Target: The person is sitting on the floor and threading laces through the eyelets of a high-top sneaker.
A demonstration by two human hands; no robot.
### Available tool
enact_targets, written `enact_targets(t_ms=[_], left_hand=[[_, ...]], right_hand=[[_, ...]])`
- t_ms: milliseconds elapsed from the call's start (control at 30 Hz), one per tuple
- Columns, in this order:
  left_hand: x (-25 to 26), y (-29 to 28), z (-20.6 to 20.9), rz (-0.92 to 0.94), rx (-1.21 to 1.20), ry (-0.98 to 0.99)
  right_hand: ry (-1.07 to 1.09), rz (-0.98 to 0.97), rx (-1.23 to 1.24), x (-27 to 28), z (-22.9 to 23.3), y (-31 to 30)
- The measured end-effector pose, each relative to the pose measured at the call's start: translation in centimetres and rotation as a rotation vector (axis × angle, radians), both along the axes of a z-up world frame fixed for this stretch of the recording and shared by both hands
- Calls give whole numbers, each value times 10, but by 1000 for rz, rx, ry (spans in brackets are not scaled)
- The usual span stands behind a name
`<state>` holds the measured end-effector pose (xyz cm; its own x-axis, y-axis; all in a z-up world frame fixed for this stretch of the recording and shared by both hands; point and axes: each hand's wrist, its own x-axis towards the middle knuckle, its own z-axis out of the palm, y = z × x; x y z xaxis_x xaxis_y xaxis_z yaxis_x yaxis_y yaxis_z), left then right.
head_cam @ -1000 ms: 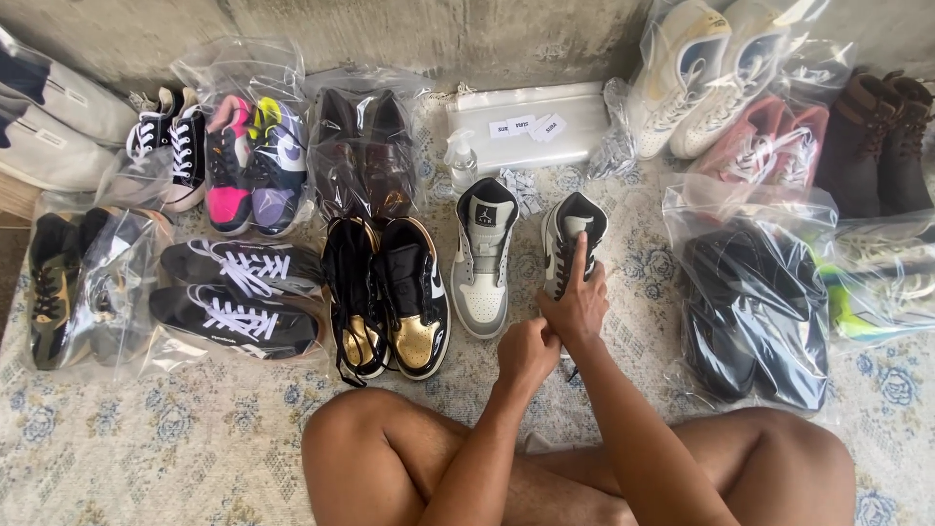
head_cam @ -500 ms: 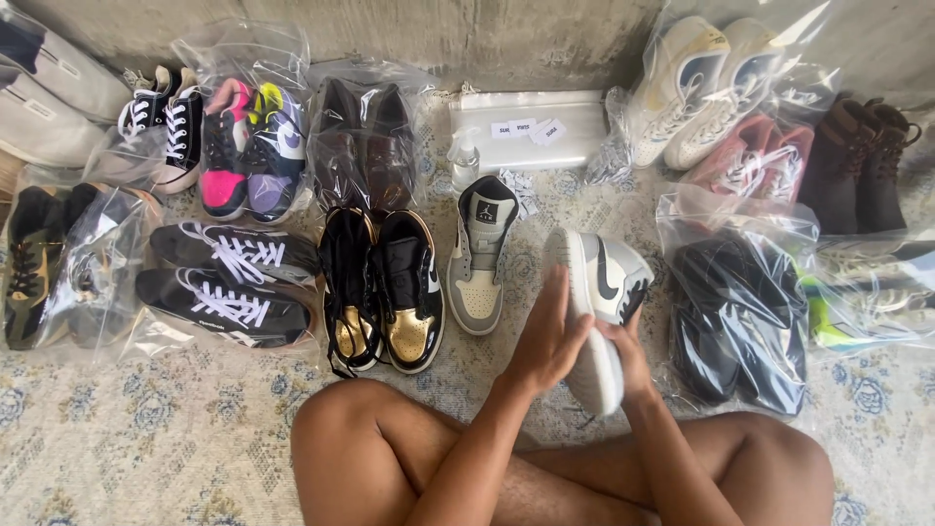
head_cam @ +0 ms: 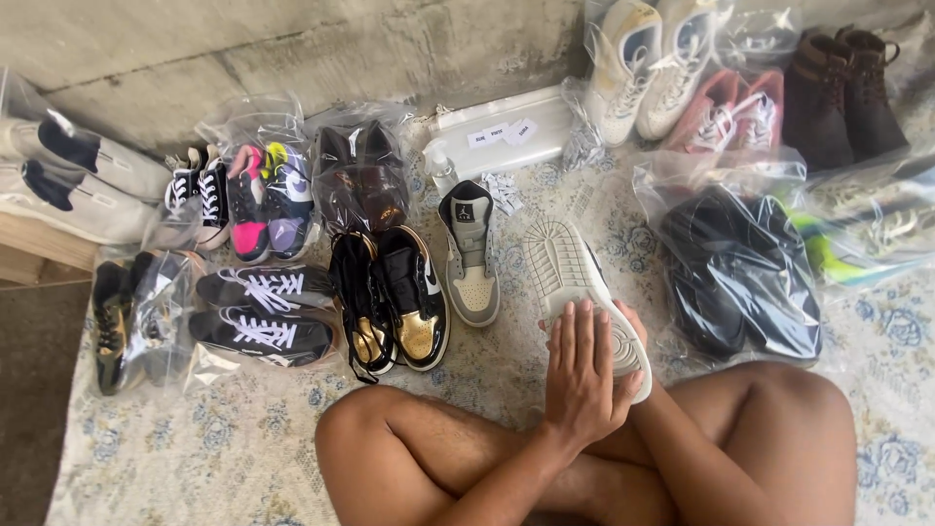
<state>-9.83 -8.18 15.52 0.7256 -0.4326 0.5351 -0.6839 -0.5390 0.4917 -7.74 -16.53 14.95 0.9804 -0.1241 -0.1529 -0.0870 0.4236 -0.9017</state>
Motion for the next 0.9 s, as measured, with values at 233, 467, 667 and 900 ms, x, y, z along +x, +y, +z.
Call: enact_targets(t_ms=[233,467,667,900], left_hand=[[-11,6,29,-401,14,21],[88,11,32,-285,377,-125],[146,26,73,-85,409,-64],[133,33,62,154,-112,479]], right_hand=[[-27,52,131,5,-63,-32],[-28,135,224,3,-28,-36],[-46,201,317,14,-20,-36],[-65,282,427,25,-26,-31]])
